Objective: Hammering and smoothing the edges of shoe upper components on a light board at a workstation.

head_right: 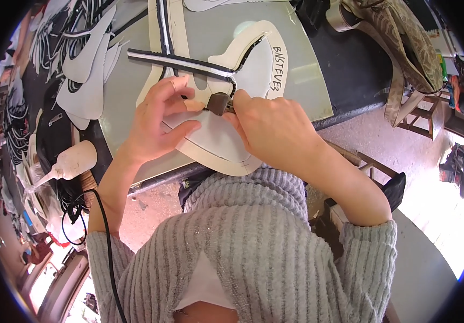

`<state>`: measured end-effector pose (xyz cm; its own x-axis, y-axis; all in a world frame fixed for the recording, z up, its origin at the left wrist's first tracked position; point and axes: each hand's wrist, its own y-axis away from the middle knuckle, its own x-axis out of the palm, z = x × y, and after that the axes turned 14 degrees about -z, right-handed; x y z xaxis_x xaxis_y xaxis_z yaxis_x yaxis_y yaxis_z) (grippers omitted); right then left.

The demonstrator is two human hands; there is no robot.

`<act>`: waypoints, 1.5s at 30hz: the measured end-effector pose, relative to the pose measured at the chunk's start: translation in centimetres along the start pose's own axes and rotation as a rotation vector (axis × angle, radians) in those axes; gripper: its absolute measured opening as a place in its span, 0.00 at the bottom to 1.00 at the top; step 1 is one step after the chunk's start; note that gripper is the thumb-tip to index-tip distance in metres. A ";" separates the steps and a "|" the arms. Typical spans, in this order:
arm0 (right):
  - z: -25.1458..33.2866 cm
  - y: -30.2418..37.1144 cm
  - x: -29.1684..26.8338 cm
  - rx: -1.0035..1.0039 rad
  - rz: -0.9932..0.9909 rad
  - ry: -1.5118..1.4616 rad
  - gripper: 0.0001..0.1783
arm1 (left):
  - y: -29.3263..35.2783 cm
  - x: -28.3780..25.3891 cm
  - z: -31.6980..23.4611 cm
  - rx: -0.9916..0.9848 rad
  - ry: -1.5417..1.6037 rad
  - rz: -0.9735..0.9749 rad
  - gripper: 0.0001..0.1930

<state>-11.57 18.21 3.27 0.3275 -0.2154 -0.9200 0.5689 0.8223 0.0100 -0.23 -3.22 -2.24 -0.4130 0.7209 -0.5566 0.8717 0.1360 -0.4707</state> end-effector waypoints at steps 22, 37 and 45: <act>-3.4 1.5 1.6 0.185 -0.421 -0.270 0.16 | 0.4 -1.1 0.4 -0.258 -0.345 -0.447 0.37; -7.4 -0.4 -0.4 0.746 -0.651 -1.100 0.14 | -0.1 3.8 -2.2 -0.477 0.076 -0.419 0.34; -12.5 -4.6 -2.8 0.580 -0.398 -0.814 0.20 | 3.3 5.5 -7.8 -0.242 -0.118 -0.228 0.43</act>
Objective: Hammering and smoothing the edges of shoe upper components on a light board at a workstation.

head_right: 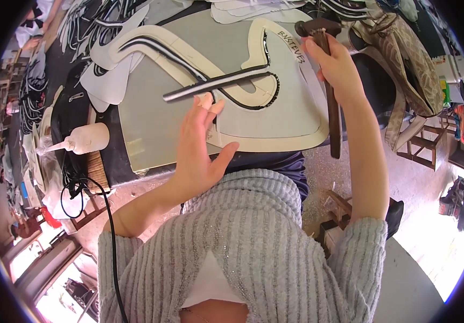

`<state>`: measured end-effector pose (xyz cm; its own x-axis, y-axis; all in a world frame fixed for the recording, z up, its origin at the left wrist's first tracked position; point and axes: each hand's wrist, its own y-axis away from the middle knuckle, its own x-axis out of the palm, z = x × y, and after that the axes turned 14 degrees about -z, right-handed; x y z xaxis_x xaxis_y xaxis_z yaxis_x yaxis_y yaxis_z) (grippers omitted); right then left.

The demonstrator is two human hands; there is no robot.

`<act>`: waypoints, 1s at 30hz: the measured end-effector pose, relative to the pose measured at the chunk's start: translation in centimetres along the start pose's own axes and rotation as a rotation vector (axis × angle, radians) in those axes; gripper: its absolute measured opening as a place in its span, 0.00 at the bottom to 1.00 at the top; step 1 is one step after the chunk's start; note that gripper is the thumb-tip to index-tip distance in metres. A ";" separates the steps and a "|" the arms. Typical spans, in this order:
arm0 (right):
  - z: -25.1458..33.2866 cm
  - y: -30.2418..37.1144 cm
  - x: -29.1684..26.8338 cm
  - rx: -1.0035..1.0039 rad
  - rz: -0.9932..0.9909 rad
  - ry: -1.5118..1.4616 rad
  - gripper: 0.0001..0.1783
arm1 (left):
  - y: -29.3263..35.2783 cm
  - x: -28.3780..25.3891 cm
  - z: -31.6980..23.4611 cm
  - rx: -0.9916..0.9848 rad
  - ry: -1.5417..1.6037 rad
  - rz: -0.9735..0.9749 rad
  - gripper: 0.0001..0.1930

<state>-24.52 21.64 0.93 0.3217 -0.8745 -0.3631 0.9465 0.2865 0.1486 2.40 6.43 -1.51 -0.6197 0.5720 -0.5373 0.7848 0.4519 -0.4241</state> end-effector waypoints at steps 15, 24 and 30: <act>1.4 10.2 0.1 -0.415 0.132 0.616 0.12 | -5.3 2.3 2.9 0.227 0.131 0.184 0.30; 3.5 11.6 2.0 -0.540 0.111 0.735 0.15 | -4.3 3.1 2.7 0.345 0.123 0.124 0.17; 3.6 12.0 1.7 -0.564 0.149 0.878 0.16 | -3.7 3.7 3.2 0.405 0.118 0.049 0.14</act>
<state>-12.67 22.18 5.40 0.1283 -0.2895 -0.9485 0.6981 0.7057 -0.1210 -2.85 4.69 -4.25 -0.5592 0.6710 -0.4869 0.7352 0.1299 -0.6653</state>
